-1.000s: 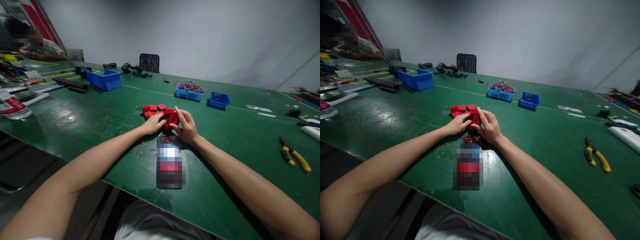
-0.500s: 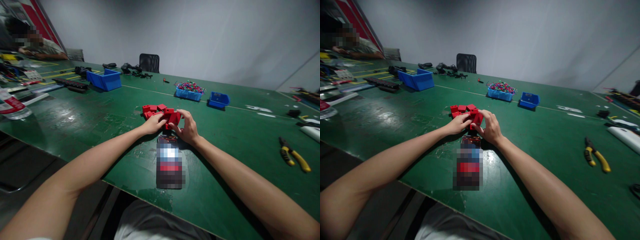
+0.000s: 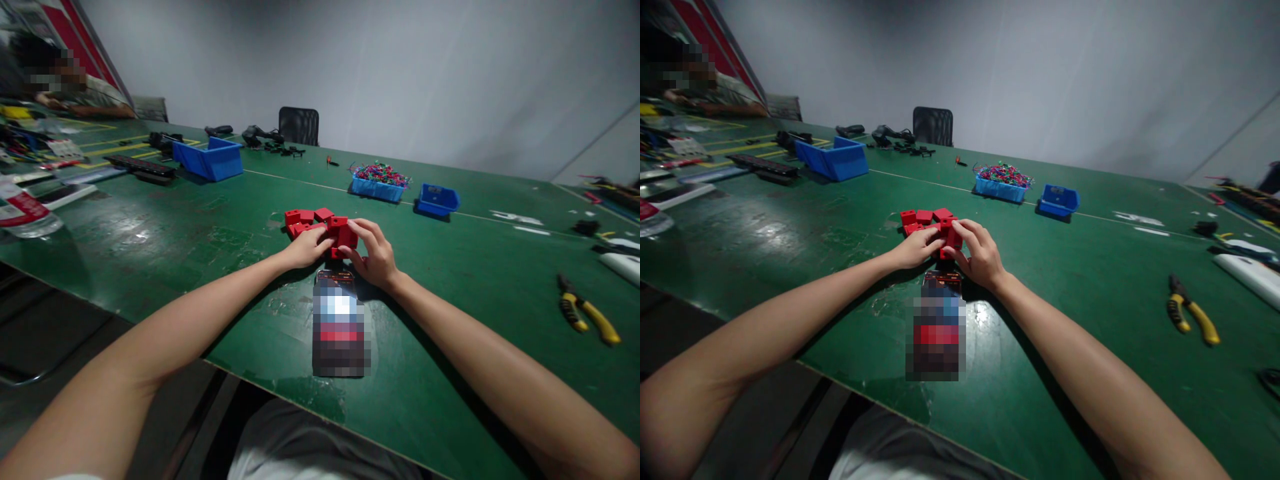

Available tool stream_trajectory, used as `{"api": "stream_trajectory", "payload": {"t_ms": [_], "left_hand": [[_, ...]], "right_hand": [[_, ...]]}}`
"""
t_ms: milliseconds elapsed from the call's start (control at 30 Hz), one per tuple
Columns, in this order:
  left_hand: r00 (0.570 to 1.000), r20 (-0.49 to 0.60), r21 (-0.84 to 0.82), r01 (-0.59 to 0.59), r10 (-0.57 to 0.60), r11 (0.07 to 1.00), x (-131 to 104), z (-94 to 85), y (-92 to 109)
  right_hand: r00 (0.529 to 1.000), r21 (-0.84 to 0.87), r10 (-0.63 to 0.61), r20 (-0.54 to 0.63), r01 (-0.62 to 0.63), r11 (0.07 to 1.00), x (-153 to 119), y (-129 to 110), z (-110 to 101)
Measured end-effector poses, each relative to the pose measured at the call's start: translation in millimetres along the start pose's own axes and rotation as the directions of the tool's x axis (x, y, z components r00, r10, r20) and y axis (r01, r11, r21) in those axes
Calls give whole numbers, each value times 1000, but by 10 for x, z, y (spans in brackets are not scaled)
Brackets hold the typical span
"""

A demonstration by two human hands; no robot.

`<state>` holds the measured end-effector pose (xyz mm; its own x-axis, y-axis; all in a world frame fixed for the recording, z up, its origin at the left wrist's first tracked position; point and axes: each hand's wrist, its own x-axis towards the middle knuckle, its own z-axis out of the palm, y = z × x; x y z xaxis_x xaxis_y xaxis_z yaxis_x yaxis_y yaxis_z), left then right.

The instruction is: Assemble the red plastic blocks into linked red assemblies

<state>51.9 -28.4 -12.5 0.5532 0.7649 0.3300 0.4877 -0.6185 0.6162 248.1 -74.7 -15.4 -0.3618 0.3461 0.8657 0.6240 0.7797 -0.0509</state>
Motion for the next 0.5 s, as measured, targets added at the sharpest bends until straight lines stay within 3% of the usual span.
{"api": "stream_trajectory", "payload": {"t_ms": [500], "left_hand": [[1000,17,-41,-11,12,999,-7,-16,26]], "right_hand": [[999,8,-19,-50,19,1000,21,-37,-17]]}}
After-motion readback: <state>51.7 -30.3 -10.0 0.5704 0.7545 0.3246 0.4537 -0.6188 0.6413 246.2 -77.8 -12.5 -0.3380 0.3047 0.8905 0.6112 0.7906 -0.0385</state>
